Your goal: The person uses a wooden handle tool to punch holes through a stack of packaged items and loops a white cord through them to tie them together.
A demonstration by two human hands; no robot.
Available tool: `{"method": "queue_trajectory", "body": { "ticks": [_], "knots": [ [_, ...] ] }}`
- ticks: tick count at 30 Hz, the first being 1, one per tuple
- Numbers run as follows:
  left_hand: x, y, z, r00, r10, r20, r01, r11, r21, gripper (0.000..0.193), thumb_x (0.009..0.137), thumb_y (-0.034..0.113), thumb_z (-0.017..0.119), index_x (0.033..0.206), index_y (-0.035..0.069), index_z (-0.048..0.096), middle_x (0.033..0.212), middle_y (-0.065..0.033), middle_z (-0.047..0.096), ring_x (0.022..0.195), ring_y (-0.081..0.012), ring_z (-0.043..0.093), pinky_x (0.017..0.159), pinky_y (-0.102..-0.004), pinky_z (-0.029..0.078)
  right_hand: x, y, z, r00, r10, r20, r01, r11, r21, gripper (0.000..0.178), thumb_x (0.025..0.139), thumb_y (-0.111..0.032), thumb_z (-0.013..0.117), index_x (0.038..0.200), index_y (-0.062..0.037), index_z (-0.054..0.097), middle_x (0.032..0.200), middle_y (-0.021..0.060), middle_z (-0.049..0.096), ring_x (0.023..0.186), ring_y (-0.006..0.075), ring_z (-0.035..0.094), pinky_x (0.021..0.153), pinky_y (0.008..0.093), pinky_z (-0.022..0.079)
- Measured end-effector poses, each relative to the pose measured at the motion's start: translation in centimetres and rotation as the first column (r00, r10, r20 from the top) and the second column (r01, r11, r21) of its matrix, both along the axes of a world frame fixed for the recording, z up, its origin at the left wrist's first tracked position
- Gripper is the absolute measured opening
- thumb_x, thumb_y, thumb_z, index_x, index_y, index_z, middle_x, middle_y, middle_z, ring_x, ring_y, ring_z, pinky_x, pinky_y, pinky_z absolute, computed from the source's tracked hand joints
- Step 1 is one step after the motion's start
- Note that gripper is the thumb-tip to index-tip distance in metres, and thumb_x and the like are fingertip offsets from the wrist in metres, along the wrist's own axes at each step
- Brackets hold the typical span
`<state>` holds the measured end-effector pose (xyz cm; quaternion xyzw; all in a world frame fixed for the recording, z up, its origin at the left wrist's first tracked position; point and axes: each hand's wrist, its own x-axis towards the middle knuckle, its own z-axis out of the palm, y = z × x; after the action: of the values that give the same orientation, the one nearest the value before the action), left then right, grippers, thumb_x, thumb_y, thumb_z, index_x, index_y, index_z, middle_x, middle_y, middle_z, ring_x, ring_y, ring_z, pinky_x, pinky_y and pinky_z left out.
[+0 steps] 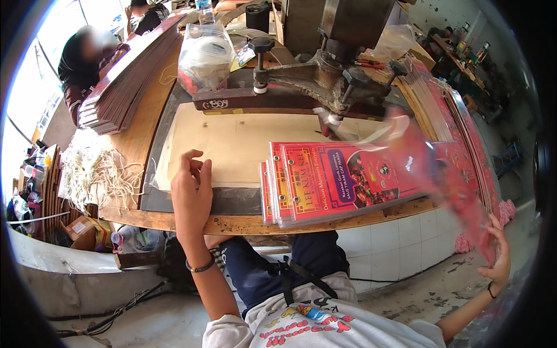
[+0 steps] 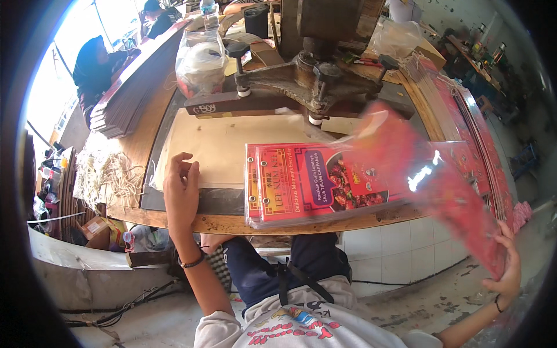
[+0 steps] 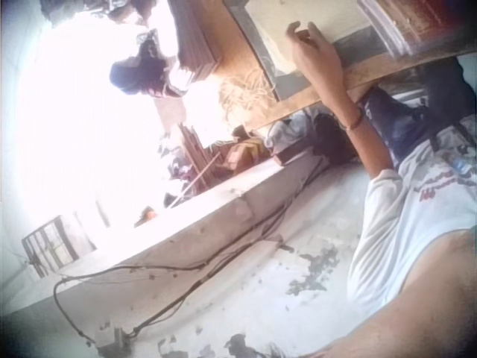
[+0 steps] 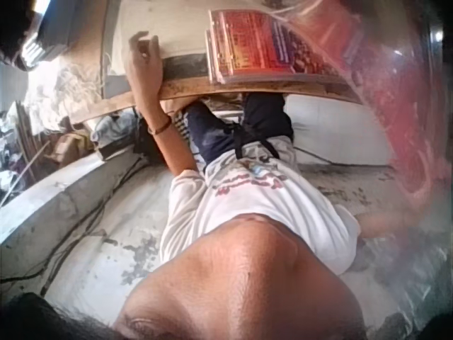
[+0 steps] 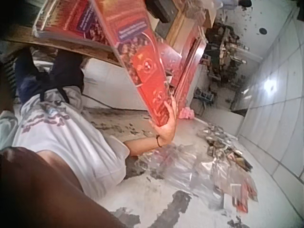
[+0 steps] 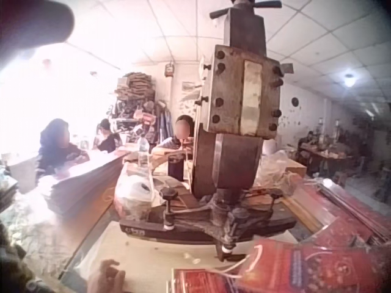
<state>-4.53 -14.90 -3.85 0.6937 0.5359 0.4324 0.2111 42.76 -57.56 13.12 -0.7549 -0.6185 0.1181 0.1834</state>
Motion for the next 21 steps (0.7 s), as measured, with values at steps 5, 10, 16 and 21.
{"method": "queue_trajectory", "body": {
  "ticks": [5,10,16,21],
  "knots": [
    [-0.1,0.0,-0.3,0.999,-0.01,-0.033,0.01,1.0,-0.005,0.017,0.093,0.009,0.06,0.107,-0.001,0.057,0.076,-0.0097,0.06,0.064,-0.0171,0.051,0.06,-0.0317,0.044,10.5,-11.0,-1.6,0.972,-0.226,-0.058,0.233,0.936,0.264,0.097,0.077,-0.043,0.076,0.15,-0.0005,0.028,0.155,0.0188,0.029,0.146,0.0292,0.024,0.12,0.0433,0.015],
    [0.0,0.1,-0.5,0.997,-0.024,-0.07,0.024,1.0,0.008,0.016,0.093,0.011,0.059,0.106,0.001,0.059,0.078,-0.0064,0.061,0.062,-0.0132,0.047,0.059,-0.0295,0.041,18.8,-7.8,-1.3,0.896,-0.418,0.148,0.316,0.836,0.448,0.075,0.082,-0.025,0.075,0.145,-0.005,0.04,0.151,0.0127,0.038,0.142,0.0239,0.031,0.118,0.037,0.019],
    [0.5,0.1,-0.3,0.998,-0.01,-0.067,0.007,0.999,-0.046,0.013,0.093,0.01,0.06,0.102,0.0,0.059,0.076,-0.008,0.061,0.064,-0.0151,0.05,0.059,-0.0304,0.043,29.6,-1.0,-3.2,0.772,-0.537,0.34,0.358,0.809,0.466,0.075,0.079,-0.014,0.078,0.145,-0.0084,0.043,0.148,0.0129,0.042,0.138,0.0247,0.038,0.114,0.0345,0.027],
    [0.0,0.3,-0.3,0.999,0.0,-0.036,-0.003,0.998,-0.066,0.013,0.093,0.01,0.06,0.102,0.001,0.06,0.077,-0.0057,0.06,0.064,-0.0131,0.048,0.059,-0.0277,0.041,30.8,3.8,-9.6,0.819,-0.555,0.147,0.554,0.831,0.052,0.07,0.085,-0.025,0.074,0.145,-0.0082,0.042,0.148,0.0156,0.043,0.137,0.0273,0.039,0.112,0.0356,0.031]
  ]
}}
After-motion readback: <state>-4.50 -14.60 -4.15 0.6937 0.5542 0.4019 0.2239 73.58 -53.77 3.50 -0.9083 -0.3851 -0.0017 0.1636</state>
